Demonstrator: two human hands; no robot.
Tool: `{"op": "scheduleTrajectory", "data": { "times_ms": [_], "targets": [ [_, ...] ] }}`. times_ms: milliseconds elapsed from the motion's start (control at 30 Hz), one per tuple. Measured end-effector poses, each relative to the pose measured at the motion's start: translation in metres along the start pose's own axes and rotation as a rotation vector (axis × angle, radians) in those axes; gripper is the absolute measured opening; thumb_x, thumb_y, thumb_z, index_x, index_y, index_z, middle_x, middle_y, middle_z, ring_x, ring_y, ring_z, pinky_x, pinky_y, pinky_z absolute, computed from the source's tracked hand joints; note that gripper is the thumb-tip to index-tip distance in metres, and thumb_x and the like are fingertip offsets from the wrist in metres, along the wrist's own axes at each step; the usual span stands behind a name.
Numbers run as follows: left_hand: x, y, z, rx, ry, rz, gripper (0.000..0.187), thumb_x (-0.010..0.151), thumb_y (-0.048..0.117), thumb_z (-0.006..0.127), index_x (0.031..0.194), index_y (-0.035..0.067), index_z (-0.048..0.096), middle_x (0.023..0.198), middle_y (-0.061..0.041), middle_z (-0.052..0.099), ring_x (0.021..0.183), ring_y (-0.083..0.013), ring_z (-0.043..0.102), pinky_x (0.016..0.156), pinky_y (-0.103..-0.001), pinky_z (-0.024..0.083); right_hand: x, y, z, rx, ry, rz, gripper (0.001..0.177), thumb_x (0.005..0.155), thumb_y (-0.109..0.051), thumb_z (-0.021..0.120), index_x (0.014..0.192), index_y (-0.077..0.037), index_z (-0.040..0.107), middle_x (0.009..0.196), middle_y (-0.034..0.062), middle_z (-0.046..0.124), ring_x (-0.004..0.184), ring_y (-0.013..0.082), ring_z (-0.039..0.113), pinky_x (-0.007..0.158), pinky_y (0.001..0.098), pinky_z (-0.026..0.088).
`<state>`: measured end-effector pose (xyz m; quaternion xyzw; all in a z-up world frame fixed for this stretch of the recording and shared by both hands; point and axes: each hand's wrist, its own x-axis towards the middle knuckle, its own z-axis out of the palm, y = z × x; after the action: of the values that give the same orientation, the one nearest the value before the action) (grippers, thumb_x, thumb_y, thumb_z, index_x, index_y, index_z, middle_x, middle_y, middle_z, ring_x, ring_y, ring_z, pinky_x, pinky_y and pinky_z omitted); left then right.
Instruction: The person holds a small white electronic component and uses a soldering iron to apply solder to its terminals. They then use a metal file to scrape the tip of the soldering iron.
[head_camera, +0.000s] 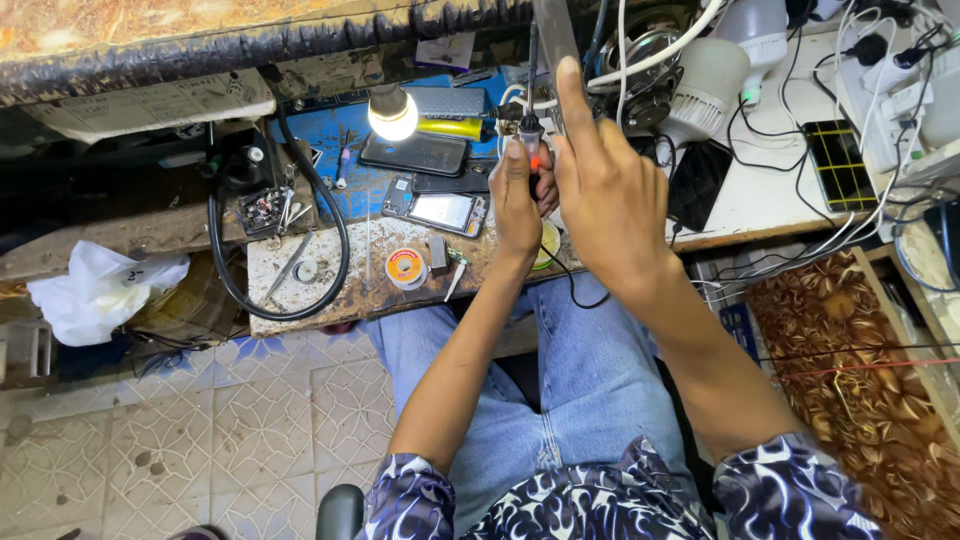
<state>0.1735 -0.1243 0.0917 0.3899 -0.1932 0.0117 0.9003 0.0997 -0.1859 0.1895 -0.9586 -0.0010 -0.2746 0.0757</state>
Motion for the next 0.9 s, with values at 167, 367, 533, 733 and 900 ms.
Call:
{"op": "scheduleTrajectory", "data": {
  "times_ms": [167,367,533,733,900],
  "targets": [
    [0.001,-0.003,-0.005,-0.03,-0.01,-0.055,0.048,0.105,0.051,0.038,0.084,0.01,0.051,0.056,0.003,0.035,0.043,-0.0048,0.029,0.039,-0.019,0.023,-0.006,0.015,-0.011,0.205,0.09,-0.074,0.06,0.118,-0.012,0.056,0.166,-0.018,0.021,0.12,0.0186,0.064,0.088,0.0358,0.065,0.069,0.0481,0.049],
    [0.004,-0.02,-0.009,-0.028,0.002,-0.02,0.05,0.108,0.048,0.036,0.083,0.008,0.052,0.054,0.003,0.034,0.039,-0.0054,0.033,0.035,-0.019,0.028,-0.064,0.011,-0.01,0.169,0.04,-0.029,0.054,0.111,-0.021,0.052,0.163,-0.017,0.038,0.094,0.0145,0.063,0.072,0.0407,0.064,0.06,0.0521,0.05],
    [0.003,-0.02,-0.005,-0.023,0.029,0.036,0.054,0.11,0.048,0.035,0.084,0.005,0.053,0.052,0.001,0.033,0.033,-0.0066,0.038,0.03,-0.019,0.035,-0.019,0.006,0.007,-0.013,0.111,-0.069,0.06,0.11,-0.019,0.057,0.166,-0.018,0.034,0.086,0.0147,0.06,0.06,0.0405,0.066,0.056,0.0537,0.056],
    [-0.002,-0.005,-0.004,-0.038,-0.005,-0.018,0.048,0.104,0.051,0.039,0.084,0.01,0.05,0.056,0.003,0.034,0.043,-0.0048,0.028,0.038,-0.02,0.021,0.007,0.018,-0.001,0.2,0.047,-0.085,0.06,0.12,-0.015,0.057,0.167,-0.023,0.019,0.098,0.0144,0.066,0.077,0.0291,0.06,0.062,0.0461,0.045],
    [0.005,-0.008,-0.008,-0.062,-0.023,-0.063,0.047,0.104,0.052,0.041,0.086,0.01,0.052,0.057,0.005,0.034,0.043,-0.0037,0.028,0.039,-0.019,0.02,-0.058,0.008,-0.013,0.294,0.101,-0.083,0.053,0.114,-0.012,0.052,0.163,-0.012,0.032,0.118,0.0216,0.07,0.09,0.0394,0.066,0.073,0.049,0.048]
  ]
}}
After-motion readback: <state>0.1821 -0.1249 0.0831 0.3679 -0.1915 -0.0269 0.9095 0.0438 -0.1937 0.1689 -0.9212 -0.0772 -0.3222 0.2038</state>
